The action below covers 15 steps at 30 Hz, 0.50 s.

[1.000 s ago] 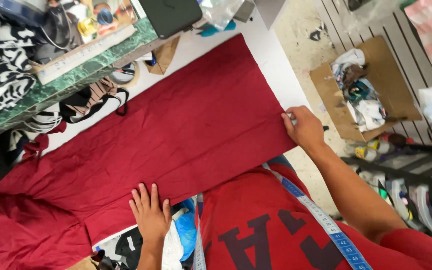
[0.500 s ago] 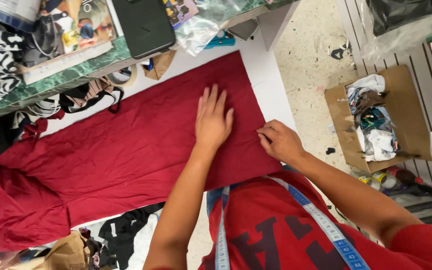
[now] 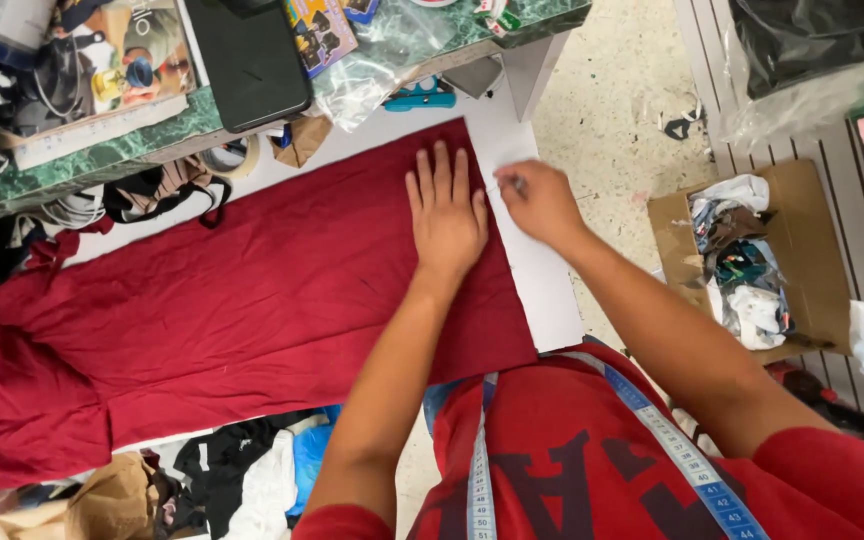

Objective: The person lays a red fabric flat on a table and uses a measuring tape to measure its length and width. They then use a white marking tool to draw lines along the measured edges of the fabric.

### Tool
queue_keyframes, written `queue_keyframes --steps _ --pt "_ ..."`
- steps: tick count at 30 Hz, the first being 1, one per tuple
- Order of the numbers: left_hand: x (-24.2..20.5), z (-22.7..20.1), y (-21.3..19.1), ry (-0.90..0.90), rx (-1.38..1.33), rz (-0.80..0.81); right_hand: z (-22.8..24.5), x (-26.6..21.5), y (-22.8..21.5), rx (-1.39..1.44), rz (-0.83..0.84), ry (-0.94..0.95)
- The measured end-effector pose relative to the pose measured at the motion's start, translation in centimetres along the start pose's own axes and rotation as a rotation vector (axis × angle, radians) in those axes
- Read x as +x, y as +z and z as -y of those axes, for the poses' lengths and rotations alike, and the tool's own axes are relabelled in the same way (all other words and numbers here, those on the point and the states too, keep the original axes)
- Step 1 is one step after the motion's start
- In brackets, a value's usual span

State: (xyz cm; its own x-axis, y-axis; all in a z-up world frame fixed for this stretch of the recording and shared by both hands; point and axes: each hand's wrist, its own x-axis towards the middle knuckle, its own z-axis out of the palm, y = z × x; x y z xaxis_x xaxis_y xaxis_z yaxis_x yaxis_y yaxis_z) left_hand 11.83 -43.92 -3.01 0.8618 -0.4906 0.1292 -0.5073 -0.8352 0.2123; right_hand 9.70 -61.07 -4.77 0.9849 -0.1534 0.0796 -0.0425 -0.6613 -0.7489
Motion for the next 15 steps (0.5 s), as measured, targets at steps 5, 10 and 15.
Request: queue_keyframes --steps 5,10,15 --pt "-7.5 -5.2 -1.8 -0.139 -0.149 0.081 1.5 7.2 2.1 -0.121 -0.087 -0.185" --pt "-9.6 -6.6 0.3 -0.119 -0.176 0.216 0.0 8.2 3.6 -0.454 -0.087 -0.476" --pt "-10.0 -6.9 1.7 -0.011 -0.049 -0.010 1.0 7.9 3.5 -0.441 -0.108 -0.616"
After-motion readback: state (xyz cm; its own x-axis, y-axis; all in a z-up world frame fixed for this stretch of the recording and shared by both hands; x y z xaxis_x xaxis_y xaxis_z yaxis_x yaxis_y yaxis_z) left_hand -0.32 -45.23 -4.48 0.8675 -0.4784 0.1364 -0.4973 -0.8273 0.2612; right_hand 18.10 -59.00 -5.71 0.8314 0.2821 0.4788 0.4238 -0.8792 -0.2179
